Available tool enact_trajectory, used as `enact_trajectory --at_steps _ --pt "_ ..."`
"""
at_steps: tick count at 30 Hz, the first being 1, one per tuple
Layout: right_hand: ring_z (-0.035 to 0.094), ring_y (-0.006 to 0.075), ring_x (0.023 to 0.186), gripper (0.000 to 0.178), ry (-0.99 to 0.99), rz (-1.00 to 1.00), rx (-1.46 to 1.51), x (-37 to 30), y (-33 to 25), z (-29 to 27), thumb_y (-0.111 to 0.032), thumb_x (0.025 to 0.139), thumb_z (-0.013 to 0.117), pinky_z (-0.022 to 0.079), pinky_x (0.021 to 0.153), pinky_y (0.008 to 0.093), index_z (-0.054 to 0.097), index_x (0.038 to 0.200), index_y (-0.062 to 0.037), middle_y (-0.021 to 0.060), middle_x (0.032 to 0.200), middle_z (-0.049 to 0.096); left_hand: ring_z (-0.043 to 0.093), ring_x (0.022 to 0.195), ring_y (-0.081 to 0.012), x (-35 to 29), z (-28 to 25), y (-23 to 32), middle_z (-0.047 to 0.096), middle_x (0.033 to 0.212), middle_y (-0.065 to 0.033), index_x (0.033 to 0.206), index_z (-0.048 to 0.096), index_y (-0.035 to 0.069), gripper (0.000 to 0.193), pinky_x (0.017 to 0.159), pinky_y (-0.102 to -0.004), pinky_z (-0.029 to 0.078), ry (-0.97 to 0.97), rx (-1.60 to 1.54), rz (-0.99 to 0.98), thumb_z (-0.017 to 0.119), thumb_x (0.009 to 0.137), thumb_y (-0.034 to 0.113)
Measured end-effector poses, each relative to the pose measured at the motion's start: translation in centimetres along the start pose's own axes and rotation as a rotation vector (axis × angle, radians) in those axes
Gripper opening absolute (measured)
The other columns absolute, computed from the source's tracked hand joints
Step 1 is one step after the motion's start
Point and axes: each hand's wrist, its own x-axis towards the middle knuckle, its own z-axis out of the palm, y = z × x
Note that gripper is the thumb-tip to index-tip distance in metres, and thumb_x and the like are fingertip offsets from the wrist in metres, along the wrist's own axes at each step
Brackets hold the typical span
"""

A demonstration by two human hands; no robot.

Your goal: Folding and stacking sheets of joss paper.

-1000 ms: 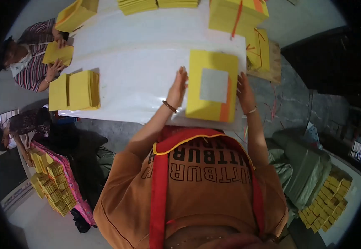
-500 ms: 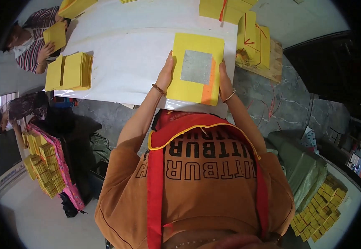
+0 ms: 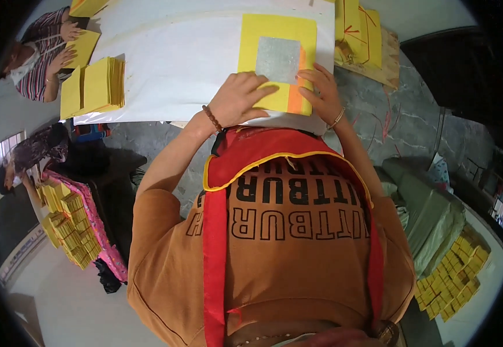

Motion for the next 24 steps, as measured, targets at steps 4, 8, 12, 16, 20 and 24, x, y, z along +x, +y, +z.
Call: enact_trajectory --at_steps 4,8,12,16,20,24 --pt "0.043 0.0251 0.12 0.027 0.061 0.104 0.352 -1.2 0.9 1.7 -0.014 0.085 0.057 0.028 0.104 0.036 0.058 0.11 -0.0063 0.0068 0.12 0.055 0.045 0.107 -0.0249 0.3 0.3 0.1 0.051 0.115 -0.0079 0.118 0.053 0.012 0.051 0.088 -0.0373 0.035 -0.163 0.091 0.091 0.066 0.074 0.034" --pt "0.036 0.0229 0.126 0.036 0.094 0.272 0.512 -2.2 0.6 2.8 -0.024 0.088 0.052 0.027 0.104 0.0363 0.053 0.121 -0.0084 0.0101 0.132 0.045 0.041 0.114 -0.0282 0.3 0.2 -0.4 0.046 0.122 -0.0128 0.124 0.048 0.013 0.058 0.093 -0.0392 0.032 -0.185 0.06 0.074 0.064 0.075 0.04" --pt "0.017 0.0238 0.136 0.055 0.275 0.342 0.674 -1.7 -0.8 2.8 -0.029 0.096 0.034 0.015 0.109 0.036 0.014 0.142 -0.0077 0.0134 0.147 0.016 0.018 0.133 -0.0371 -1.1 2.8 -1.7 0.019 0.142 -0.0248 0.137 0.029 0.004 0.066 0.107 -0.0435 0.016 0.186 -0.175 -0.265 0.05 0.087 0.042" --pt "0.009 0.0252 0.138 0.059 0.381 0.439 0.912 -1.4 -1.7 3.7 -0.041 0.098 0.015 0.007 0.111 0.0369 -0.001 0.143 -0.0069 0.0144 0.149 0.008 0.007 0.137 -0.0348 -1.1 4.8 -2.3 0.009 0.147 -0.0227 0.141 0.014 -0.001 0.068 0.11 -0.0419 0.009 0.316 -0.63 -0.514 0.039 0.092 0.04" --pt "0.008 0.0261 0.138 0.062 0.305 0.413 0.836 -1.2 -2.7 3.8 -0.045 0.097 0.012 0.006 0.111 0.0359 -0.002 0.143 -0.0065 0.0156 0.149 0.005 0.015 0.133 -0.0336 -1.2 4.8 -2.1 0.017 0.143 -0.0214 0.138 0.023 0.001 0.064 0.107 -0.0419 0.014 0.315 -0.483 -0.456 0.044 0.09 0.039" --pt "0.009 0.0254 0.138 0.064 0.353 0.404 0.969 -1.1 -3.1 3.6 -0.047 0.096 0.014 0.008 0.111 0.0351 -0.001 0.144 -0.0076 0.0154 0.149 0.007 0.023 0.129 -0.0324 -1.7 4.2 -1.6 0.026 0.139 -0.0201 0.134 0.031 0.004 0.061 0.104 -0.0418 0.019 0.312 -0.329 -0.4 0.049 0.088 0.039"
